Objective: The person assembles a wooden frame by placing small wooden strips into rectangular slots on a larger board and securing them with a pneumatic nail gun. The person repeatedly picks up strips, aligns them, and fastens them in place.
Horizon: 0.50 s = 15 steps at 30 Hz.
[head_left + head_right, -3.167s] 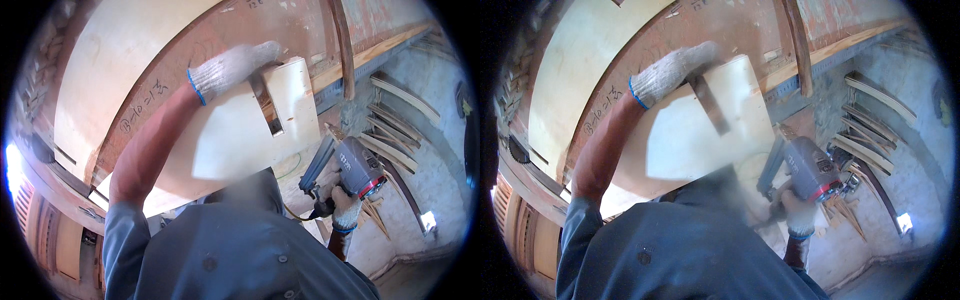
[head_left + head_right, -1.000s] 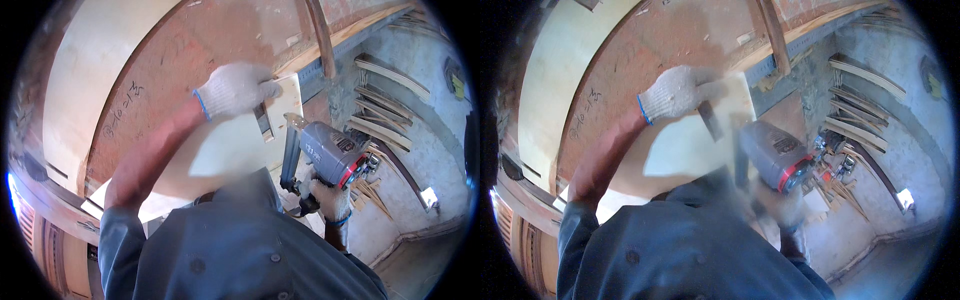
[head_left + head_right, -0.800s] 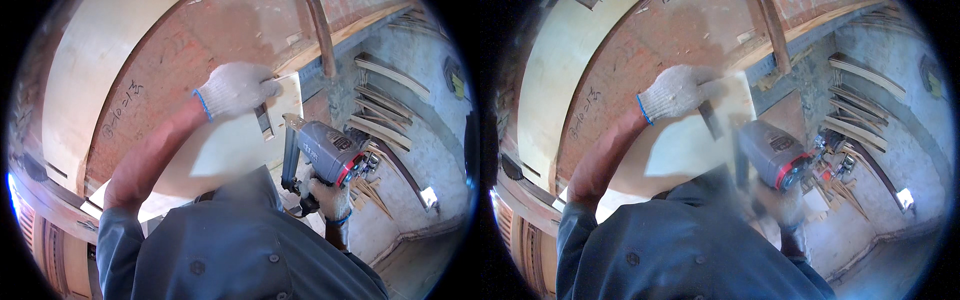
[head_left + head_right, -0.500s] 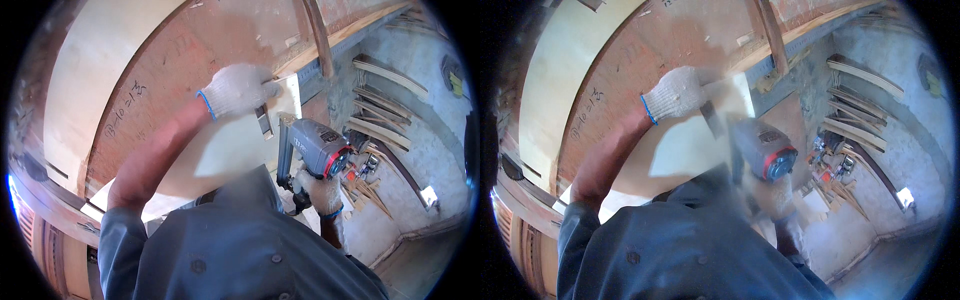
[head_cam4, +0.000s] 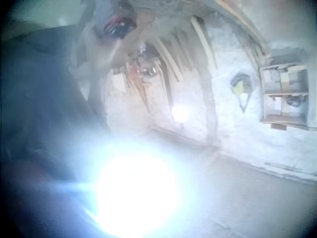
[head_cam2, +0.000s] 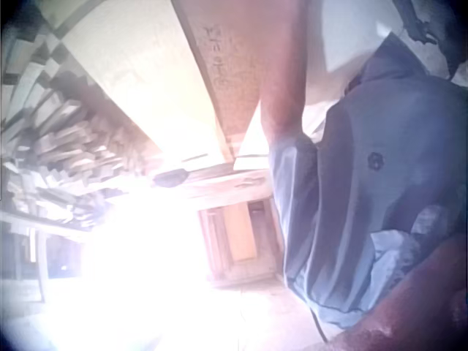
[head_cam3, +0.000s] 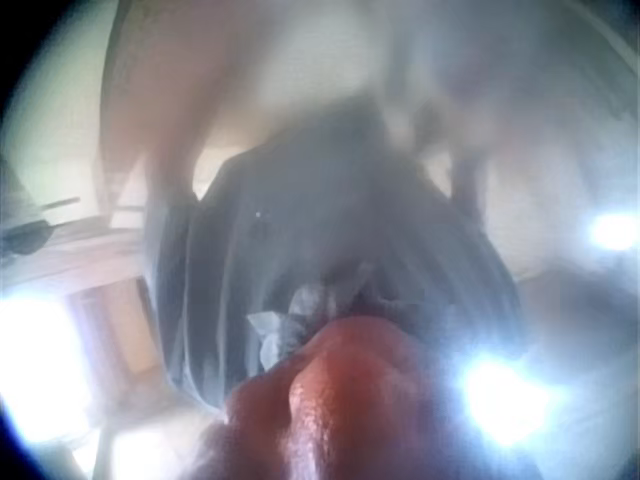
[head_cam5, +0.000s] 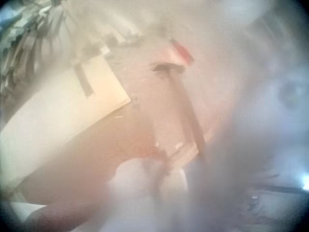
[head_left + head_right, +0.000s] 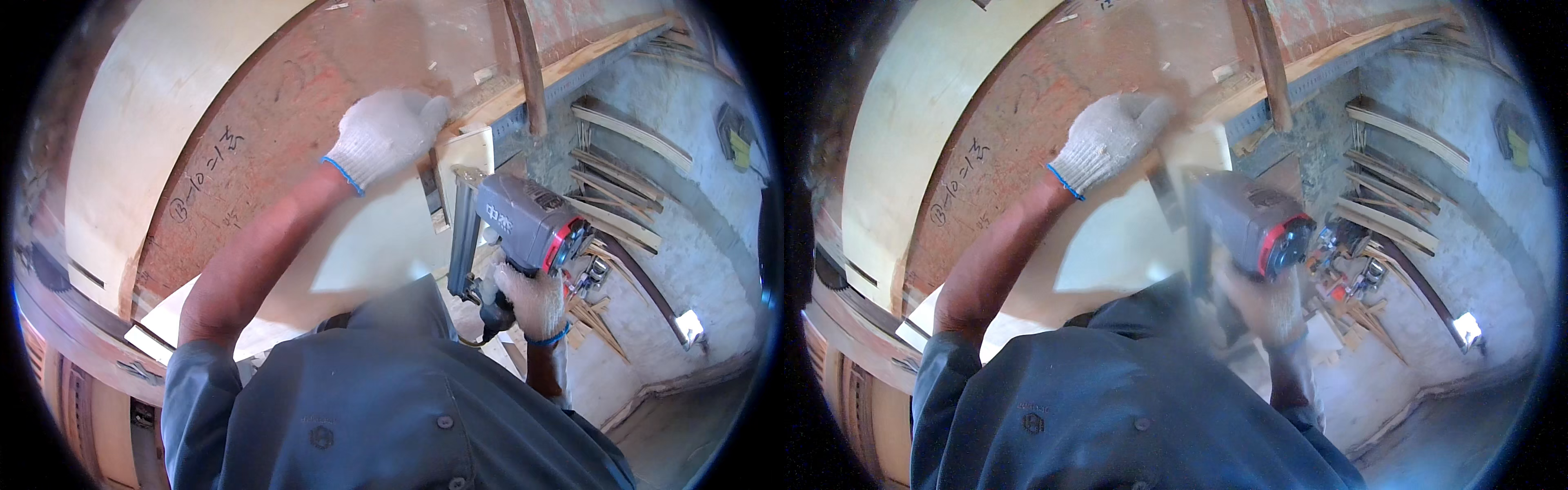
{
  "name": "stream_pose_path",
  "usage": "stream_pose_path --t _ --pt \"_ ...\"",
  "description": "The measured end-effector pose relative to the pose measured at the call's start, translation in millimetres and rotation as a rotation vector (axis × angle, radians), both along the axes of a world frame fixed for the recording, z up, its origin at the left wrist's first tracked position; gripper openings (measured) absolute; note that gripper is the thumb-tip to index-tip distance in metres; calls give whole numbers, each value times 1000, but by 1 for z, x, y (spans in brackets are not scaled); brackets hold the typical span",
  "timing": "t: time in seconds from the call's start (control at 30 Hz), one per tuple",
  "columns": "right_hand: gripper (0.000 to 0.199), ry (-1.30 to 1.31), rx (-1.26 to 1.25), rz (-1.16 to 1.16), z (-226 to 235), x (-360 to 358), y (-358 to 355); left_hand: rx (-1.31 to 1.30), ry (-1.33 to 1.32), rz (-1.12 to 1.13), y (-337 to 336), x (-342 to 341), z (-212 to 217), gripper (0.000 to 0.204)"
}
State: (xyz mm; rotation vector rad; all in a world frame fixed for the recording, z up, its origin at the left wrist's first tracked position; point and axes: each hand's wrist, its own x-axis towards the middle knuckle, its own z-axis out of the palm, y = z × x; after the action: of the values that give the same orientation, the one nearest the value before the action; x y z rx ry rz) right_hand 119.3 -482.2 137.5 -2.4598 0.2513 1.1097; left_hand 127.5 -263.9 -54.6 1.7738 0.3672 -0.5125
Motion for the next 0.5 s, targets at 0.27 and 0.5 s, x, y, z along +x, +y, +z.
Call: stream_pose_path --t 0.27,0.5 --pt "43 91 -15 -84 -3 -3 -9 60 -104 -65 0 -5 4 48" --pt "12 20 37 11 -6 -5 -13 41 -86 -85 5 -2 -1 47"
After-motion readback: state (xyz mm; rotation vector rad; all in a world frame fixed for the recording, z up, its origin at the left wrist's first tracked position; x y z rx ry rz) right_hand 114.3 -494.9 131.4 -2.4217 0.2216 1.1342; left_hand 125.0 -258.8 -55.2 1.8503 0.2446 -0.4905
